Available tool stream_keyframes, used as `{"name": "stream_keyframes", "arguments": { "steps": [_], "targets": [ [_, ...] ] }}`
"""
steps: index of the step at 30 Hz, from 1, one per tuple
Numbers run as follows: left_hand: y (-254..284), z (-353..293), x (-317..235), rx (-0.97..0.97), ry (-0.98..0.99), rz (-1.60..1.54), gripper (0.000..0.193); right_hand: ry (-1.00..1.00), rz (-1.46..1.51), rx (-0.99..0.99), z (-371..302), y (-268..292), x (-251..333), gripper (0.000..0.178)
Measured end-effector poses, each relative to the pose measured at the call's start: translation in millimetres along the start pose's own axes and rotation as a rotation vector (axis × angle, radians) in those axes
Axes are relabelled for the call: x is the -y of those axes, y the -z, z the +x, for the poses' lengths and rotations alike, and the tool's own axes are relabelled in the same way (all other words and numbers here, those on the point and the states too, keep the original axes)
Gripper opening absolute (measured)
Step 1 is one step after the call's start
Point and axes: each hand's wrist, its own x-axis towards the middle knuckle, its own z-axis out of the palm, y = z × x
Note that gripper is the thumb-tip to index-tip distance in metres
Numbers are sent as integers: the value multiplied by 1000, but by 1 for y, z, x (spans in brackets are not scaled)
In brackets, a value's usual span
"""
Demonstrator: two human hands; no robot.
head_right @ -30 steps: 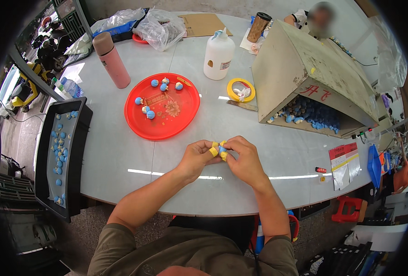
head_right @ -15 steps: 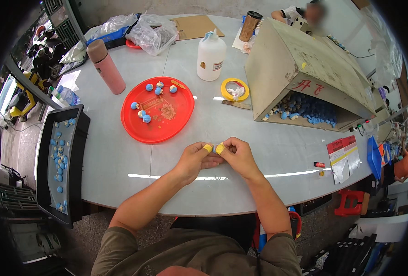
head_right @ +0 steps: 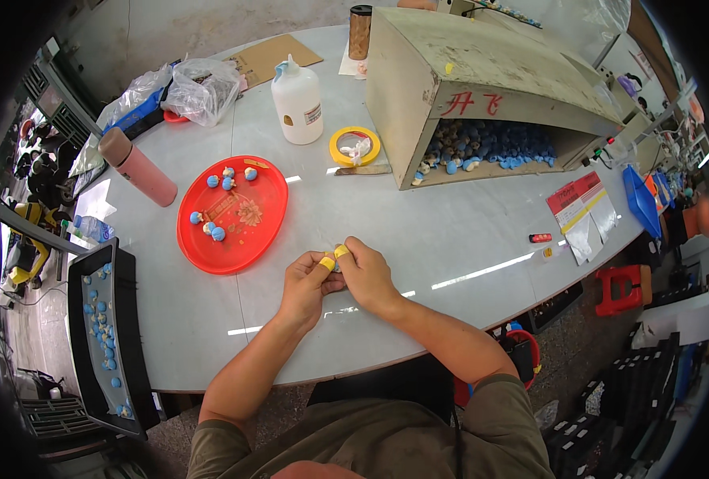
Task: The person assembles small multi-colored spherical toy parts by hand, using a glue bottle to join the components.
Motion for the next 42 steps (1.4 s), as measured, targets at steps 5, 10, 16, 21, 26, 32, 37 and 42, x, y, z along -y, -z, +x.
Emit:
{"name": "stream_keyframes", "arguments": {
  "steps": [5,10,16,21,26,32,37,42],
  "targets": [
    [-1,3,8,-2,-30,5,16,37,1,-44,-1,-3,-7,28],
    [-3,3,11,2,-37,-19,15,60,33,-68,-2,-2,-7,26],
    [-5,1,10,2,-33,-30,13,74,59,-68,-2,-2,-7,26],
    [-5,1,10,-3,-34,-22,11,76,58,-76,-3,-4,-7,25],
    [-6,2,9,-8,-29,-28,10,66,66,-73,-3,-4,-5,24],
    [-3,4,8,16,-24,15,12,87,70,-96,0,-5,-6,24],
    [-8,1,2,11,-46,5,15,13,74,-57,1,-2,-2,27],
    [-6,8,0,-145,-236,87,24,51,396,-32,6,3,-9,16]
  ]
}}
